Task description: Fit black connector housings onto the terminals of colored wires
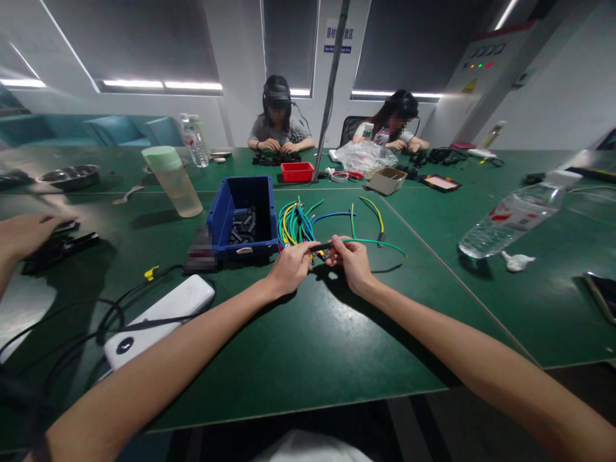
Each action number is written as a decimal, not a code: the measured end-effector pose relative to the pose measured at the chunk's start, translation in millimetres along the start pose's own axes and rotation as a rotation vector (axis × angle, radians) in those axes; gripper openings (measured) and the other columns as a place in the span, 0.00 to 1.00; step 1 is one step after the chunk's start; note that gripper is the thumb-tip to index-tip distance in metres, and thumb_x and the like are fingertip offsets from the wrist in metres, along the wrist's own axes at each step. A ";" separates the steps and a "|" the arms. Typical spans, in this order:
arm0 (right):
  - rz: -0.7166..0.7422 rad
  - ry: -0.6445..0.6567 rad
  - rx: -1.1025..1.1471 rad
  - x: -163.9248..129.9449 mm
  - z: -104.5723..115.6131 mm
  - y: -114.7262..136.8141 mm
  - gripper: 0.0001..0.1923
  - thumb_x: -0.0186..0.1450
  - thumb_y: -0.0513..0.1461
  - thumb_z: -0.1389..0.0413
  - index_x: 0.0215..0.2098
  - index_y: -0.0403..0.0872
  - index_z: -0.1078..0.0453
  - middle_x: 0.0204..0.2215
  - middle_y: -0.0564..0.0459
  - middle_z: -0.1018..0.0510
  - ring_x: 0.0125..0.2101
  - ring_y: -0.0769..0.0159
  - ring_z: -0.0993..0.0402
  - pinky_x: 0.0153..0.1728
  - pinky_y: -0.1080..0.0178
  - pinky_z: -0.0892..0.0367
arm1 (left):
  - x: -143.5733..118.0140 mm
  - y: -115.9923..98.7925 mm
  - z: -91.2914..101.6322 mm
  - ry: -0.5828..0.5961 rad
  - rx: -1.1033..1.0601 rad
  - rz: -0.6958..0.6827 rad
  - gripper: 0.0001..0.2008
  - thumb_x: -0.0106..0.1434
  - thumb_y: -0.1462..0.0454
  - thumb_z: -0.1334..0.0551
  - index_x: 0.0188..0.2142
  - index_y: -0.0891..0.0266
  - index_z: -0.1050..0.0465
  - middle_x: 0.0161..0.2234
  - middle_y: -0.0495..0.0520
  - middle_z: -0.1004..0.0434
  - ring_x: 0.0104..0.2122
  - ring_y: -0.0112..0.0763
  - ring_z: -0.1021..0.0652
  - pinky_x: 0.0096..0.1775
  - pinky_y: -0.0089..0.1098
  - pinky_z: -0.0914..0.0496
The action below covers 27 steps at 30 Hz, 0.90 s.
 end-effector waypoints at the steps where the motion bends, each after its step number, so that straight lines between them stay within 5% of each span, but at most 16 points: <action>1: 0.006 0.002 0.002 0.1 -0.1 0.1 0.18 0.54 0.53 0.40 0.27 0.46 0.31 0.18 0.57 0.27 0.16 0.71 0.32 0.18 0.68 0.38 | 0.1 0.0 0.1 -0.003 0.003 -0.002 0.17 0.63 0.71 0.50 0.49 0.66 0.31 0.26 0.51 0.25 0.25 0.27 0.25 0.33 0.29 0.30; 27: 0.137 0.127 -0.321 0.9 -2.0 8.0 0.13 0.58 0.47 0.44 0.35 0.49 0.40 0.14 0.62 0.31 0.13 0.69 0.34 0.16 0.67 0.38 | -3.3 -10.2 0.6 0.081 0.242 -0.072 0.16 0.63 0.69 0.49 0.49 0.62 0.33 0.39 0.54 0.22 0.36 0.32 0.22 0.39 0.31 0.30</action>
Point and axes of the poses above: each hand's wrist, its own x-axis towards the middle knuckle, its own z-axis out of the back of the hand, y = z × x, the point moved 3 cm from there along x, towards the middle knuckle
